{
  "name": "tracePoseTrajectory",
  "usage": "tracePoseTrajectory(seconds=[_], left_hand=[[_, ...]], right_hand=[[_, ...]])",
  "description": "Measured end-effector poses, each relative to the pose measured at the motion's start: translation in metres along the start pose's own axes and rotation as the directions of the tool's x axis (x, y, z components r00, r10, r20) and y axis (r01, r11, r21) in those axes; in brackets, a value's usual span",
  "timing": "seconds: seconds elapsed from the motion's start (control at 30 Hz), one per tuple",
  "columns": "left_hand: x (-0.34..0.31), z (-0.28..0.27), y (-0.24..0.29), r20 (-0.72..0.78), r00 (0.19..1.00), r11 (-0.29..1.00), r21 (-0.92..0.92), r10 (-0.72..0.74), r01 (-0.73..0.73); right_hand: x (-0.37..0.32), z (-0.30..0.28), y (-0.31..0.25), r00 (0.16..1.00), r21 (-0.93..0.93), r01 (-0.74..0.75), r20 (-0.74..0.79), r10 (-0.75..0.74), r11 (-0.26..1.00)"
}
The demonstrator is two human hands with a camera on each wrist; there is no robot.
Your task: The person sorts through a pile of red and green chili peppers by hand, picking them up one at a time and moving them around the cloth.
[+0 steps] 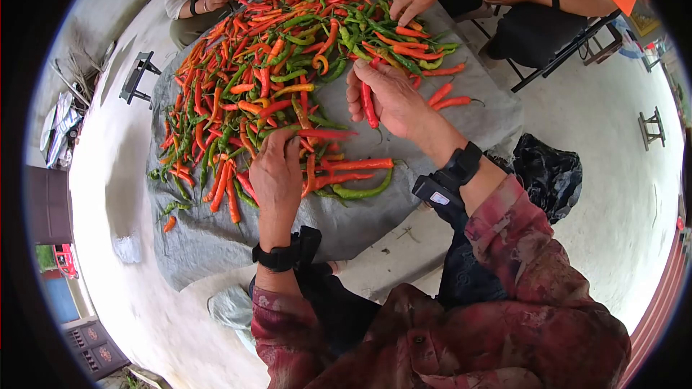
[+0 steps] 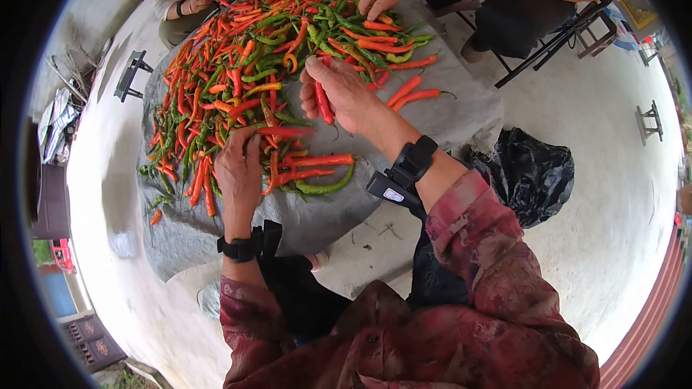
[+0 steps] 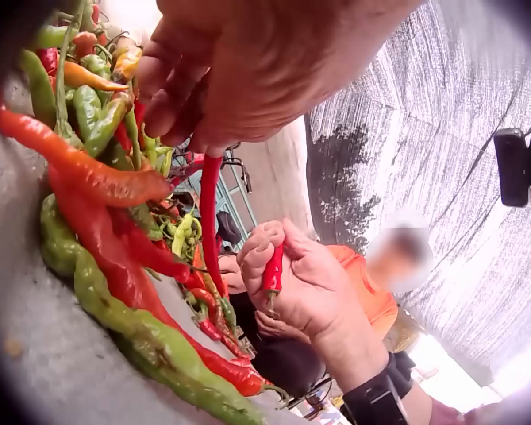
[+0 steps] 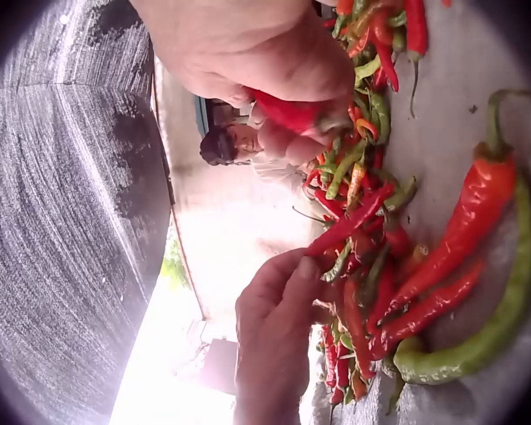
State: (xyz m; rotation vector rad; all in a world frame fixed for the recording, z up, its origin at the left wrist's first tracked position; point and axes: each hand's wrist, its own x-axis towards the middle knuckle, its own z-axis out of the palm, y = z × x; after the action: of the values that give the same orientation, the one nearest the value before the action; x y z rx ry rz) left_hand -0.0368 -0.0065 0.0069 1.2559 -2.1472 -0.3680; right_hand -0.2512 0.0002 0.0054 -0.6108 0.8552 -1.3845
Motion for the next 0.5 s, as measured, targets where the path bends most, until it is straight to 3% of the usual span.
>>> tracePoseTrajectory(seconds=[0.03,0.07,0.1,0.13,0.2,0.23,0.33,0.5], left_hand=[[-0.001,-0.002,0.0,-0.035,0.998,0.997,-0.068,-0.05,0.047],[-0.002,-0.005,0.002,-0.07,0.995,0.99,-0.128,-0.072,0.062],[-0.003,-0.007,0.002,-0.073,0.995,0.99,-0.128,-0.074,0.064],[-0.003,-0.009,0.001,-0.111,0.99,0.989,-0.135,-0.084,0.068],[-0.003,-0.012,0.004,-0.155,0.984,0.988,-0.141,-0.091,0.069],[-0.004,-0.013,0.007,-0.137,0.987,0.985,-0.156,-0.09,0.068],[-0.009,-0.011,0.016,-0.061,0.997,0.99,-0.139,-0.042,0.033],[-0.017,-0.01,0.021,0.094,0.995,0.999,0.024,0.043,-0.045]], right_hand=[[0.0,-0.001,0.0,1.0,0.0,-0.002,-0.003,0.002,1.0],[0.0,-0.001,-0.001,0.998,-0.116,0.018,0.055,-0.011,0.993],[0.001,0.001,-0.002,0.993,-0.23,0.046,0.117,-0.019,0.972],[0.0,0.005,-0.002,0.992,-0.231,0.047,0.121,-0.02,0.972],[-0.005,0.016,0.001,0.966,-0.508,-0.094,0.162,0.202,0.856],[-0.007,0.021,0.005,0.966,-0.51,-0.091,0.163,0.2,0.855],[-0.007,0.034,0.026,0.962,-0.219,-0.116,0.217,0.164,0.969],[0.003,0.028,0.036,0.982,-0.228,-0.117,0.118,0.147,0.967]])
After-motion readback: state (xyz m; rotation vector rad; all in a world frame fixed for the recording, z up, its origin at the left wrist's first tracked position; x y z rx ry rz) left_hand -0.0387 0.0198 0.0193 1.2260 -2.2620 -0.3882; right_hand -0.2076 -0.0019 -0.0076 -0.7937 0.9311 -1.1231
